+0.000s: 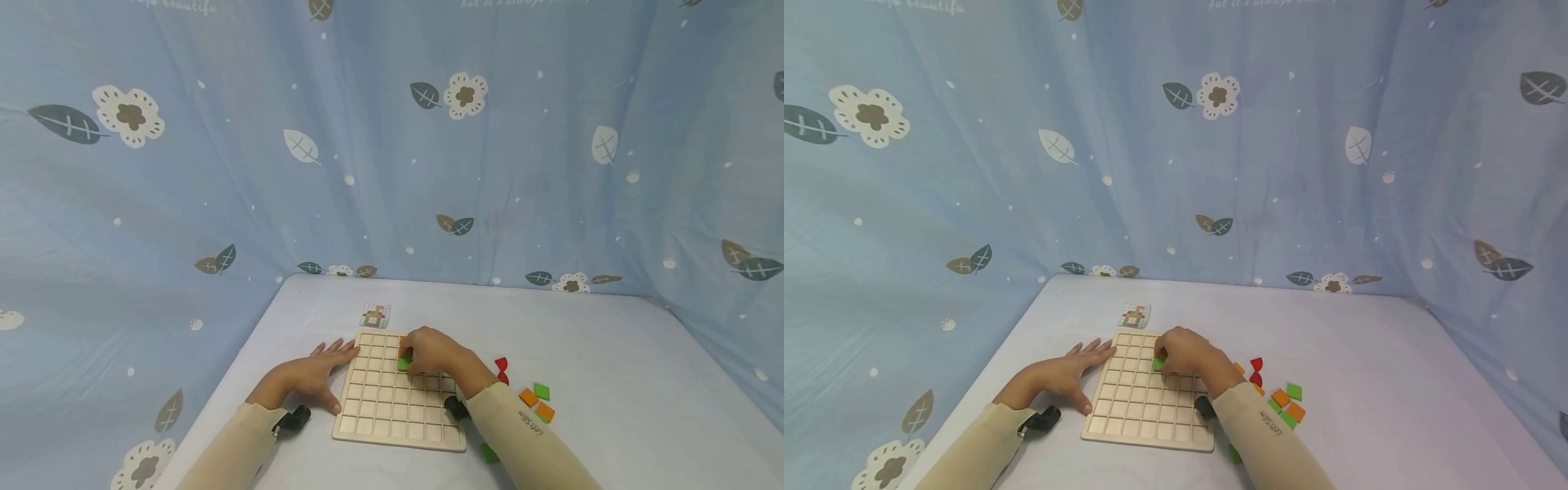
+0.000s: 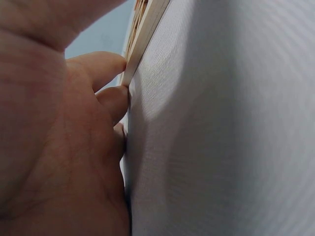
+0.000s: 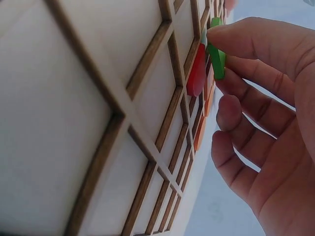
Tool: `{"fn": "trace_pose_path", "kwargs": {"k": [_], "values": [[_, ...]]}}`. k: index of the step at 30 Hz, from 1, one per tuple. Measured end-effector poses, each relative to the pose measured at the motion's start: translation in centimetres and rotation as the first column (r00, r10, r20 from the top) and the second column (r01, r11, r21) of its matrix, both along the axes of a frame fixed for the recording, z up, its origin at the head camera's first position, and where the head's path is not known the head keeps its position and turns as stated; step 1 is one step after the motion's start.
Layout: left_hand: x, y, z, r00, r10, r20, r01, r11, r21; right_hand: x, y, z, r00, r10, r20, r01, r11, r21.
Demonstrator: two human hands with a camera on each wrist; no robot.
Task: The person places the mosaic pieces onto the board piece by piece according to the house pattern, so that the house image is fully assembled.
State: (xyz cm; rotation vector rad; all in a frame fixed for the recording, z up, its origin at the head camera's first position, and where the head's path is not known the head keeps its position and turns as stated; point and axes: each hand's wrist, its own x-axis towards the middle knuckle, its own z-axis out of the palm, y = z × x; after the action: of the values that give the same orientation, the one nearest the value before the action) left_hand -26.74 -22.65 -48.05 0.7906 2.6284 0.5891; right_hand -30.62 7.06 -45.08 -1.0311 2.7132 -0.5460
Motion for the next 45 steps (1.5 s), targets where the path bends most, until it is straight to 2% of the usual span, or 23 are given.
{"fn": "trace_pose_path", "kwargs": {"k": [10,26,36,45], "values": [[0.0,0.0,0.0,1.0,-0.004,-0.001,0.004,1.0,-0.001,0.0,-0.2,-0.3,1.0,-0.006,0.014,0.006,1.0,-0.013],[0.0,0.0,0.1,1.0,0.008,0.005,-0.008,1.0,-0.013,0.1,-0.1,-0.6,0.999,0.047,0.0,-0.047,0.998,-0.046],[-0.1,0.1,-0.1,1.0,0.011,0.0,-0.011,1.0,-0.014,0.4,0.0,0.3,1.0,0.015,-0.015,-0.015,1.0,0.008],[0.0,0.2,0.1,1.0,0.022,0.006,-0.022,0.999,-0.024,0.9,2.0,1.7,1.0,0.003,-0.028,-0.002,0.999,0.038]]}}
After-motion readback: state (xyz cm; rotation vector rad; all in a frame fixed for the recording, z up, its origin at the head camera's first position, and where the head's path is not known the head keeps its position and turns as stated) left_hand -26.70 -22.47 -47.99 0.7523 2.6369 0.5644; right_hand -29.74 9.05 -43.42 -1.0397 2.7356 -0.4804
